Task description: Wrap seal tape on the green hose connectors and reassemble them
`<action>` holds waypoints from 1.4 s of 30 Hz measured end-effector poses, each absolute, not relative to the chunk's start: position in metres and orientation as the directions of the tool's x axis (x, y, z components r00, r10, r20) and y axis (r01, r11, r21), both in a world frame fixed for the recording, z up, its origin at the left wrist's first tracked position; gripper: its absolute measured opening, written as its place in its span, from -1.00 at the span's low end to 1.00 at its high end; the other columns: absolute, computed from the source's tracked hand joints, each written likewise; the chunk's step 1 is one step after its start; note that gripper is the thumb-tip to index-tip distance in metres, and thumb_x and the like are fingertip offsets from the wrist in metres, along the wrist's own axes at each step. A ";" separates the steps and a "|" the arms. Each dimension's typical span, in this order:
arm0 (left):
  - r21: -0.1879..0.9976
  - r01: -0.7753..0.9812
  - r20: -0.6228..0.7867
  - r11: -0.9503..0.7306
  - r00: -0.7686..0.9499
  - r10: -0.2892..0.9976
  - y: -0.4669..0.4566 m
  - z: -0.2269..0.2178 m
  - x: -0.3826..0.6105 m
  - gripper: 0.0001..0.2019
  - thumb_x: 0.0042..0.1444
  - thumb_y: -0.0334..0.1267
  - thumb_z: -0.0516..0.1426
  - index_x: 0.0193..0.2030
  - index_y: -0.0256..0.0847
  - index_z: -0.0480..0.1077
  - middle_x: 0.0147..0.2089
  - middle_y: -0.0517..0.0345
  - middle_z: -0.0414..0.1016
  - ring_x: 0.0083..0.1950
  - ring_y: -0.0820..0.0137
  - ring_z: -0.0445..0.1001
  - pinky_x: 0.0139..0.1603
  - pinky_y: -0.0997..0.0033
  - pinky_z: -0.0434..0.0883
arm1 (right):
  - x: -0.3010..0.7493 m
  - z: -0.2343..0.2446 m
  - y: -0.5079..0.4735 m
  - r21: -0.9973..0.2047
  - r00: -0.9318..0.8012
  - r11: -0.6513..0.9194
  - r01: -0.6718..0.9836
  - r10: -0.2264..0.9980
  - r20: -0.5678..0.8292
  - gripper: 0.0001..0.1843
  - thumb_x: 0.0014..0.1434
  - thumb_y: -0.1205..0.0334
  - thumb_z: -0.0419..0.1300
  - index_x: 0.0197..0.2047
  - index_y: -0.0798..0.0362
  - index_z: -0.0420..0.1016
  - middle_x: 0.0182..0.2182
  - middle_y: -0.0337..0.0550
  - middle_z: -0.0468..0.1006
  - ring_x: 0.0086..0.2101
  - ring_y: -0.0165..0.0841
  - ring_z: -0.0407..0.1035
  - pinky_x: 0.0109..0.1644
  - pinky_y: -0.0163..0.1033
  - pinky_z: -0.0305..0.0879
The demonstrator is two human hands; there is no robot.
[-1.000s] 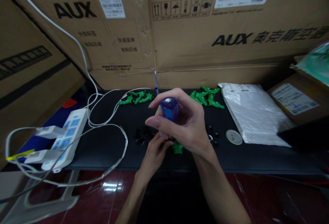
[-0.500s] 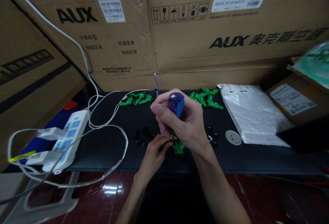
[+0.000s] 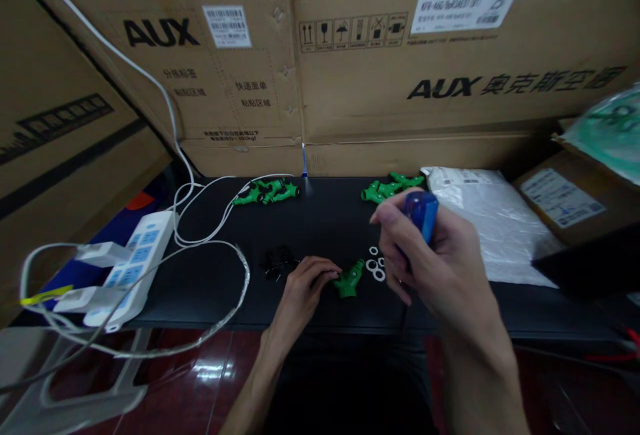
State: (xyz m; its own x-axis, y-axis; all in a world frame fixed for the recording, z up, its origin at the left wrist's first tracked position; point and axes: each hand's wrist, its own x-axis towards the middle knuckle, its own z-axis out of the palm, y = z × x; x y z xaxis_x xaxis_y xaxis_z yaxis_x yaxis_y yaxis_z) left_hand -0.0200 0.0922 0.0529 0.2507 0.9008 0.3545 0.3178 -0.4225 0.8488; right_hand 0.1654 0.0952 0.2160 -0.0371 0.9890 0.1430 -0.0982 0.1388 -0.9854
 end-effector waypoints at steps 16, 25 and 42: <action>0.846 0.319 0.332 -0.427 0.311 0.890 0.097 0.056 -0.019 -0.83 0.41 -0.40 0.16 -0.05 -0.13 0.58 -0.07 0.10 0.65 -0.02 0.34 0.60 0.04 0.39 0.54 | 0.168 0.073 0.074 -0.895 -0.134 -0.086 0.438 0.978 -0.159 -0.55 0.19 0.13 0.31 0.14 0.02 0.61 -0.03 0.01 0.72 -0.05 -0.07 0.61 0.15 0.02 0.43; 0.823 0.341 0.358 -0.455 0.311 0.880 0.100 0.070 -0.023 -0.86 0.37 -0.41 0.21 -0.09 -0.11 0.60 -0.11 0.15 0.68 -0.07 0.34 0.64 -0.01 0.40 0.56 | 0.164 0.071 0.077 -0.856 -0.125 -0.058 0.514 0.982 -0.142 -0.67 0.20 0.17 0.26 0.00 0.02 0.69 -0.19 -0.02 0.74 -0.16 -0.07 0.63 0.03 -0.04 0.48; 0.560 0.685 0.517 -0.466 0.150 0.843 0.074 0.054 -0.089 -0.85 0.43 -0.30 0.15 -0.02 -0.12 0.58 0.04 0.06 0.68 0.05 0.22 0.62 0.11 0.12 0.59 | 0.158 0.080 0.067 -0.875 -0.030 -0.083 0.477 0.993 -0.111 -0.58 0.25 0.08 0.27 0.13 0.05 0.65 -0.06 0.05 0.73 -0.05 -0.04 0.62 0.12 0.04 0.48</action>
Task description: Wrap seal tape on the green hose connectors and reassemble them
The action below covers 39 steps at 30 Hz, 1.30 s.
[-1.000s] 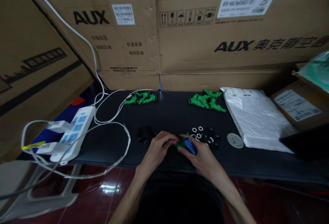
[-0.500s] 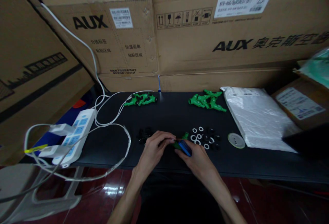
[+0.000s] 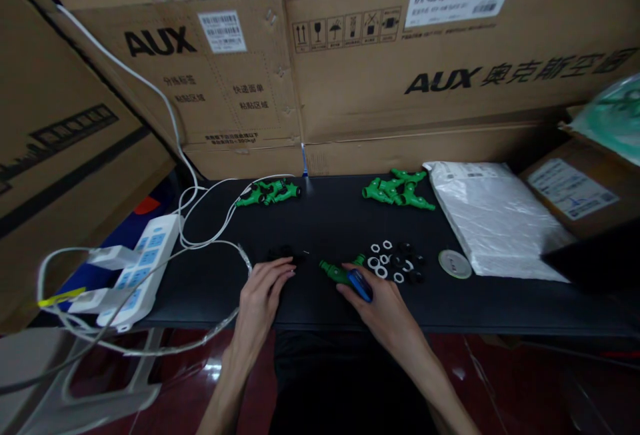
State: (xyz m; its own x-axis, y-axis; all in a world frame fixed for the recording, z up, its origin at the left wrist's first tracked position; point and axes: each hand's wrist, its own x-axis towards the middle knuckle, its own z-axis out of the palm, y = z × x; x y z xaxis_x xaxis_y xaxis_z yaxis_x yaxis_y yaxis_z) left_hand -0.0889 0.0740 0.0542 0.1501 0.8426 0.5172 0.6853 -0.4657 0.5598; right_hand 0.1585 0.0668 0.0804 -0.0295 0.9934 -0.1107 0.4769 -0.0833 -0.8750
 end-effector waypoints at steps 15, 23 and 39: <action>0.497 0.778 0.534 -0.383 0.074 0.842 0.092 0.060 -0.081 -0.84 0.38 -0.18 0.22 -0.01 -0.14 0.58 -0.02 0.00 0.67 0.01 0.13 0.59 0.08 0.00 0.52 | 0.198 0.095 0.036 -0.873 0.072 -0.168 0.457 0.986 -0.152 -0.50 0.30 -0.10 0.24 0.14 0.06 0.63 -0.24 -0.07 0.73 -0.29 -0.18 0.60 -0.17 -0.17 0.48; 0.224 0.811 0.354 -0.541 0.449 0.820 0.109 0.070 -0.066 -0.45 0.25 0.00 0.32 0.31 -0.11 0.41 0.41 -0.10 0.44 0.44 -0.06 0.36 0.52 -0.43 -0.01 | 0.208 0.099 0.028 -0.871 0.036 -0.191 0.452 0.980 -0.196 -0.49 0.30 -0.11 0.23 0.13 0.06 0.62 -0.28 -0.08 0.71 -0.27 -0.15 0.59 -0.16 -0.17 0.47; 0.305 0.758 0.386 -0.577 0.455 0.802 0.147 0.052 -0.069 -0.65 0.44 -0.22 0.11 0.28 -0.15 0.50 0.28 -0.04 0.58 0.32 0.11 0.55 0.41 -0.21 0.41 | 0.225 0.119 0.009 -0.955 0.119 -0.290 0.054 0.952 -0.282 -0.46 0.33 -0.28 0.22 0.05 0.04 0.46 -0.56 -0.43 0.19 -0.64 -0.45 0.17 -0.58 -0.33 0.13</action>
State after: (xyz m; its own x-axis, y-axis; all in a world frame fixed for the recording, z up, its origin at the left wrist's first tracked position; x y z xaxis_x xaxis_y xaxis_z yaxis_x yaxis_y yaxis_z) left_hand -0.0695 0.1474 0.0519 0.4550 0.8024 0.3861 0.7578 -0.5766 0.3054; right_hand 0.2253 0.0093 0.1195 0.1189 0.9519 -0.2824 0.0544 -0.2902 -0.9554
